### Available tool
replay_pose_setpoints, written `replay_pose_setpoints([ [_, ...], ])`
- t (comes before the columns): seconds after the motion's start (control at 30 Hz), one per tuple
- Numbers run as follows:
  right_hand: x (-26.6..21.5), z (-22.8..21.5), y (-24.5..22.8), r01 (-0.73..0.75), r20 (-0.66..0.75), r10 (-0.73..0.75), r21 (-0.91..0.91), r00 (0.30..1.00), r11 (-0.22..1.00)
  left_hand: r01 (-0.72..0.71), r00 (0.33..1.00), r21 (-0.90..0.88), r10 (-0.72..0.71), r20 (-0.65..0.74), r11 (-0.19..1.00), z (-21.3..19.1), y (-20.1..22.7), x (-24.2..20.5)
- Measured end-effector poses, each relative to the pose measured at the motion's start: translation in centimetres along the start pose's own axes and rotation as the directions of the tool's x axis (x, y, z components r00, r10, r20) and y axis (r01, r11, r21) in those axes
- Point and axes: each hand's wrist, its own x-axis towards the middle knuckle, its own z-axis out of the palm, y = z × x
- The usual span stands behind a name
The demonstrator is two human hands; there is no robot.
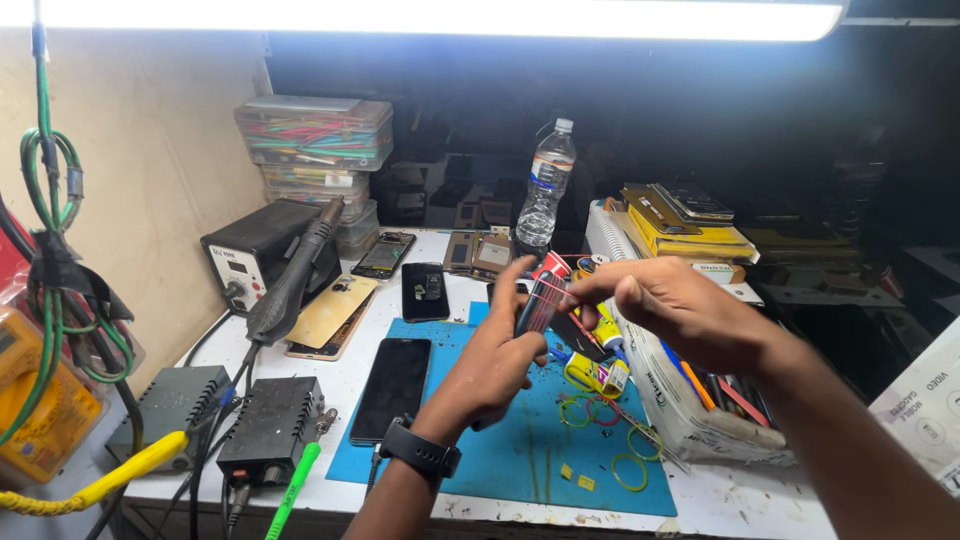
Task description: The person holds a smartphone and wraps it with multiple rubber bands. They stretch and place several bands horizontally and vertically across the phone's screen and back, creating a grid pattern to secure the device.
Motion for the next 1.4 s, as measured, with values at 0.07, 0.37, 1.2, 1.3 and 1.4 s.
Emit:
replay_pose_setpoints([
  [0.07,0.3,0.7,0.5,0.007,-0.012,-0.007,0.024,1.000,1.000,0.101,0.995,-0.097,-0.099,0.024,0.990,0.6,0.2,-0.1],
  [0.37,1.5,0.8,7.1,0.023,-0.182,-0.017,0.030,0.983,0.999,0.144,0.989,-0.580,-0.106,0.098,0.802,-0.1,1.7,-1.1],
  [1.2,0.0,-3.7,2.4,-0.256,0.246,0.072,0.906,0.967,0.337,-0.361,0.931,0.238,0.331,0.158,0.902,1.9,4.3,-4.6],
  [1.3,-0.5,-2.6,0.2,-0.354,0.203,0.290,0.533,0.935,0.769,-0.222,0.975,0.547,0.196,0.107,0.807,2.1,3.8,-3.7],
  [1.4,-1.7,-1.2,-2.0,-0.427,0.074,0.426,-0.011,0.902,0.904,-0.142,0.987,0.589,0.161,0.021,0.796,2.4,3.2,-2.6],
])
